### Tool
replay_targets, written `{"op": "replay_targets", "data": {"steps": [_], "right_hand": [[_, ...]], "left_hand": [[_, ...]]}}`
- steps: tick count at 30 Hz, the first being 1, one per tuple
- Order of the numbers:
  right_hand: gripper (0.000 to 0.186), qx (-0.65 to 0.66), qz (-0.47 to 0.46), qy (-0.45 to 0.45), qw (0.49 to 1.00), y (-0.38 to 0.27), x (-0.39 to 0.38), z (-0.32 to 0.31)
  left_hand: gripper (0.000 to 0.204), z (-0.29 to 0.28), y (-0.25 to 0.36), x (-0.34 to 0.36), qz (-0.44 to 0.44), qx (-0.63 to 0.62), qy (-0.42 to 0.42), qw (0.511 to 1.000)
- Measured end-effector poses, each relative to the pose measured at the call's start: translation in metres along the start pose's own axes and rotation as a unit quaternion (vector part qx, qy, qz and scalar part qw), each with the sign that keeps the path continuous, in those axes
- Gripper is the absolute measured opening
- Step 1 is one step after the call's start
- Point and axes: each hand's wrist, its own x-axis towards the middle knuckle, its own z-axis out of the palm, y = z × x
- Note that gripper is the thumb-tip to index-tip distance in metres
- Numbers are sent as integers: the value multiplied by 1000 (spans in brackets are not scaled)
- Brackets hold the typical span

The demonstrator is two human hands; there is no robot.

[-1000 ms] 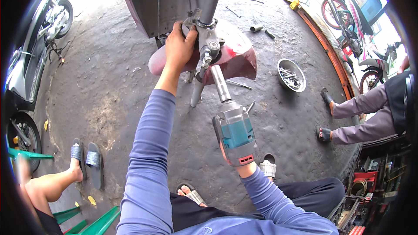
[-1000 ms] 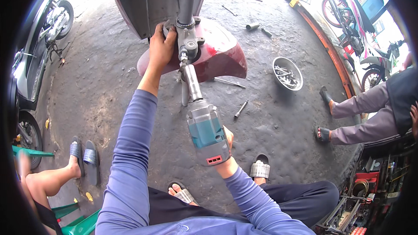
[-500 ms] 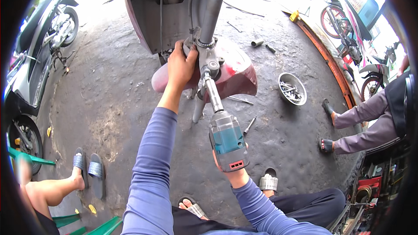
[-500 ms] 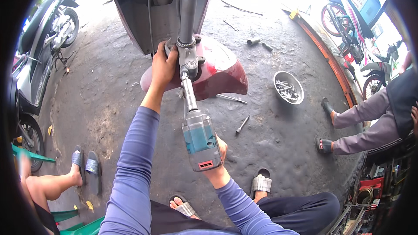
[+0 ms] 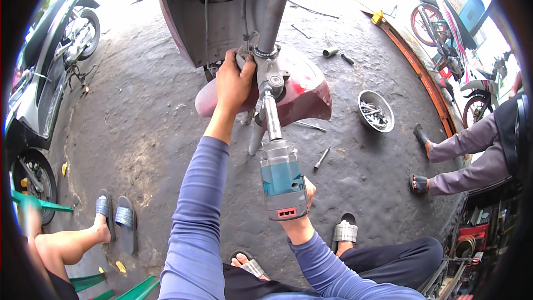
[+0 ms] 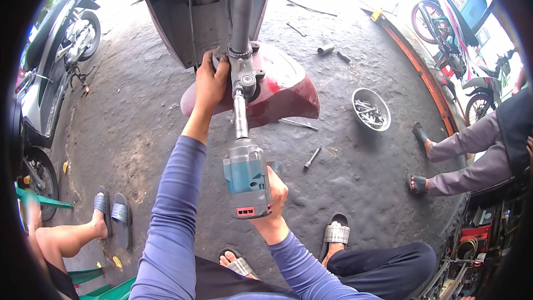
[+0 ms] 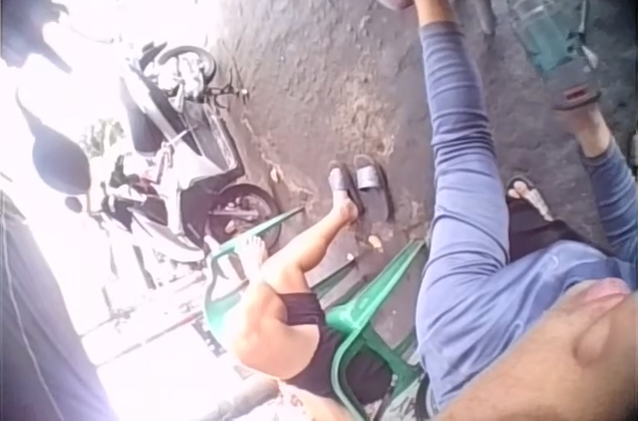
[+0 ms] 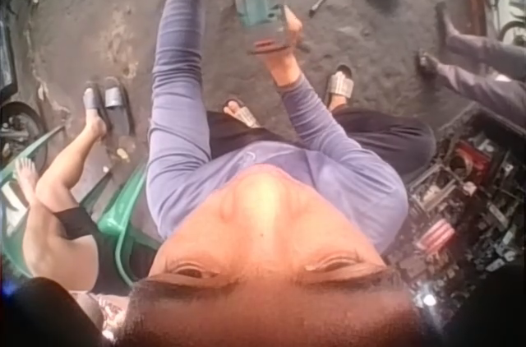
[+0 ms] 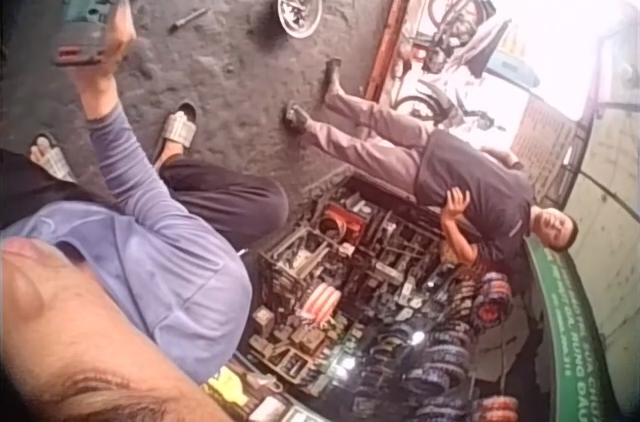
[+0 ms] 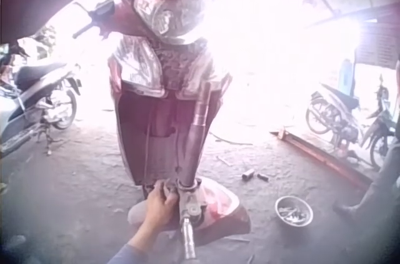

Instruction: Disassemble the front fork and fender of a motorcycle.

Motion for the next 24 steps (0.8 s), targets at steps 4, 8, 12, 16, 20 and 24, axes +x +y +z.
{"op": "replay_targets", "data": {"steps": [4,8,12,16,20,24], "right_hand": [[18,-34,-24,-66,997,10,-7,-10],[17,-73,-95,-73,990,27,-23,0],[17,-51,-53,-95,993,35,-32,6],[16,-5,-25,-38,999,26,-25,14],[18,96,5,22,995,10,-7,19],[17,-31,-118,17,992,3,4,12]], "left_hand": [[38,0,-1,0,7,12,8,1000],[42,-1,-2,0,2,12,5,1000],[43,-1,-3,0,-3,10,-1,1000],[44,-2,-4,0,-6,-2,3,1000],[43,-3,-5,0,-6,8,8,1000],[43,-4,-4,-1,-11,8,5,1000]]}}
